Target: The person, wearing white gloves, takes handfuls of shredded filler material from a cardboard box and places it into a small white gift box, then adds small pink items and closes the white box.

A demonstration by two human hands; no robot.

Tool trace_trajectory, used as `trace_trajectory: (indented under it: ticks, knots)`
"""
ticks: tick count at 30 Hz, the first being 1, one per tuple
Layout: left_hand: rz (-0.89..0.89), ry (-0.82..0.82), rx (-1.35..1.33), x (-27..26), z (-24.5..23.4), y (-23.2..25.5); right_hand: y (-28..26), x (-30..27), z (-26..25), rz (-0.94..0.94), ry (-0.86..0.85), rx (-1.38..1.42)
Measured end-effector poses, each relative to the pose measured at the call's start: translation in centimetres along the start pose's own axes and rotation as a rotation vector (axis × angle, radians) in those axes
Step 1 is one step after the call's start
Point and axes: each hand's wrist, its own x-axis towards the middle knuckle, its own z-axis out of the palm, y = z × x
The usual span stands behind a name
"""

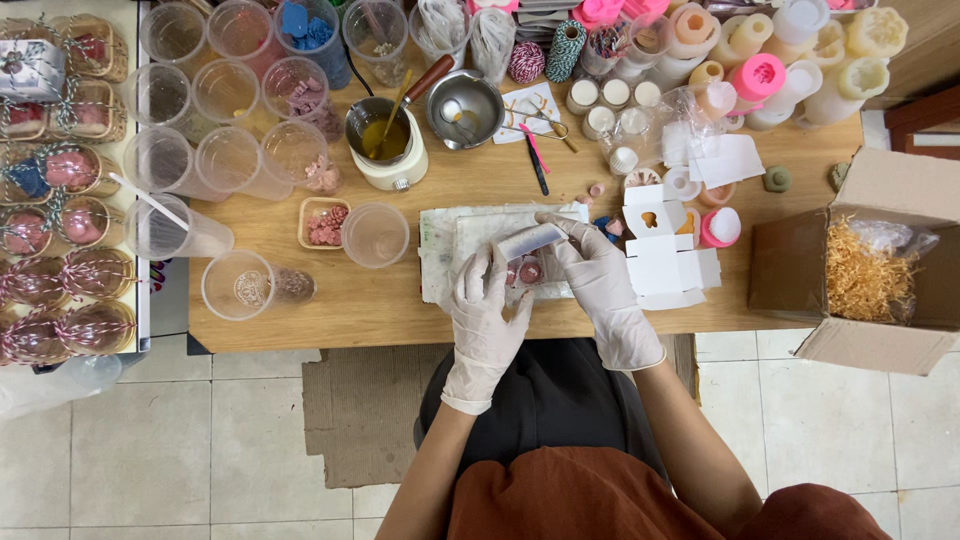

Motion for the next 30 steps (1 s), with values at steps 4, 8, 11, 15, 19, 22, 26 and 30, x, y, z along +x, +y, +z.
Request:
trace_trajectory:
  ticks: [4,8,11,15,19,22,26,30]
  knots:
    - [-0.019,-0.010,-0.027,-0.1,0.2,-0.1,0.2,-0.4,0.0,0.002,0.032,-0.048]
    - [-0.018,-0.015,-0.060,-0.1,0.4,-0.2,0.6,-0.4,0.3,0.041,0.056,0.017]
    - [-0.015,-0.011,-0.080,-0.1,0.4,-0.2,1.0,-0.2,0.7,0.066,0.118,0.109]
    - [-0.021,-0.017,-0.094,-0.1,0.5,-0.2,1.1,0.0,1.3,0.003,0.227,-0.114]
    - [-0.014,-0.003,-0.067,0.0,0.7,-0.3,0.8,0.0,2.0,0.006,0.301,-0.123]
    - [-0.012,-0.007,-0.083,0.0,0.6,-0.3,0.3,-0.3,2.5,0.066,0.324,-0.071]
    - [-0.014,-0.025,-0.143,-0.1,0.8,-0.4,-0.1,-0.9,3.0,0.053,0.367,-0.148]
    - [-0.022,-0.039,-0.133,-0.4,0.9,-0.6,0.0,-0.9,3.0,0.109,0.392,-0.238]
